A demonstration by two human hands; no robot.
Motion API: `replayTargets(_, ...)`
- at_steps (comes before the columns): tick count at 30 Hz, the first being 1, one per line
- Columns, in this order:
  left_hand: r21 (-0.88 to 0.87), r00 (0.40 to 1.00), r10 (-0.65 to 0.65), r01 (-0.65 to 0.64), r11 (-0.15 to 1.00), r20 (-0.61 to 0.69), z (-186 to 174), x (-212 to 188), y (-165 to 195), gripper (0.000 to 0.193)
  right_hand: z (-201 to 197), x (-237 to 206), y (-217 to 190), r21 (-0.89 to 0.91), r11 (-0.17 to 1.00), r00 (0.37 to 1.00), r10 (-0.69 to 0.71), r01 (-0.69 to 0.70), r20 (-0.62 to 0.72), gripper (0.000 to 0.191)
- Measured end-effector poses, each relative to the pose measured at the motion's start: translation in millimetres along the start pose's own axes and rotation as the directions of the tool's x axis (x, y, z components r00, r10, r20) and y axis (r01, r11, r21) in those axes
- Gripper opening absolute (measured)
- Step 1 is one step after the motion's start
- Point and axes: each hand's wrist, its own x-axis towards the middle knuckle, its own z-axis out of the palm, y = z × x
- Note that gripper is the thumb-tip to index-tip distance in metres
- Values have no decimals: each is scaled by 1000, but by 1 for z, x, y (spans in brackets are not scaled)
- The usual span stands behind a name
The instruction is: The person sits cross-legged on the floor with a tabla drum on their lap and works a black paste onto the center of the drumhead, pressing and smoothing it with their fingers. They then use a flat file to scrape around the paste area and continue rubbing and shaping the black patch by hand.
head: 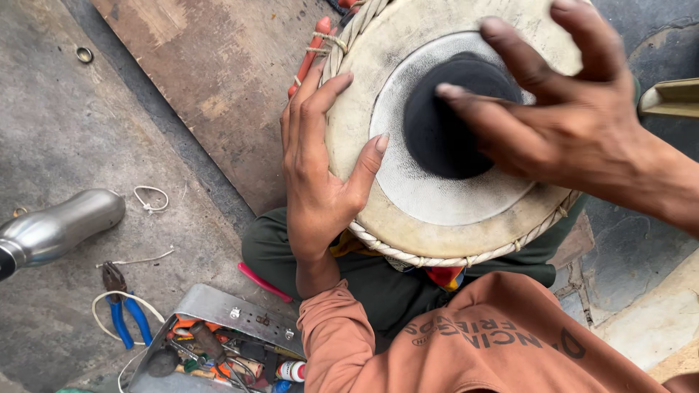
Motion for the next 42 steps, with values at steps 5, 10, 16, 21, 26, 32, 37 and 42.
replayTargets(5, -36, 1000, -24, 24, 999, -15, 2, -3, 3, 53, 7, -36, 0, 395, 919, 999, 0, 21, -52, 41)
replayTargets(10, -35, 999, -18, 17, 999, -30, 4, -2, 6, 48, 7, -40, -5, 500, 852, 985, -172, 156, -14, 47)
replayTargets(16, -20, 999, -3, 3, 1000, -31, 4, -4, 5, 44, -12, 1, -17, 61, 967, 969, -247, 246, -6, 37)
replayTargets(21, 24, 998, 54, -54, 998, -41, 4, 0, 0, 42, -23, 28, -5, -231, 967, 994, -110, 107, -1, 36)
replayTargets(26, -22, 998, 37, -38, 999, -45, 5, 2, 2, 42, -22, -11, -3, 101, 993, 998, 59, -62, 33, 45)
replayTargets(32, -40, 999, -15, 13, 999, -40, 7, -2, 6, 42, 1, -38, -16, 518, 854, 993, -92, 43, 68, 46)
replayTargets(37, 9, 999, 22, -21, 1000, -50, 8, -2, 5, 42, -14, 2, -22, 157, 974, 986, -169, 166, 9, 46)
replayTargets(42, 112, 994, 99, -94, 989, -43, 6, -2, 5, 29, -25, 31, -20, -277, 956, 995, -94, 95, 16, 31)
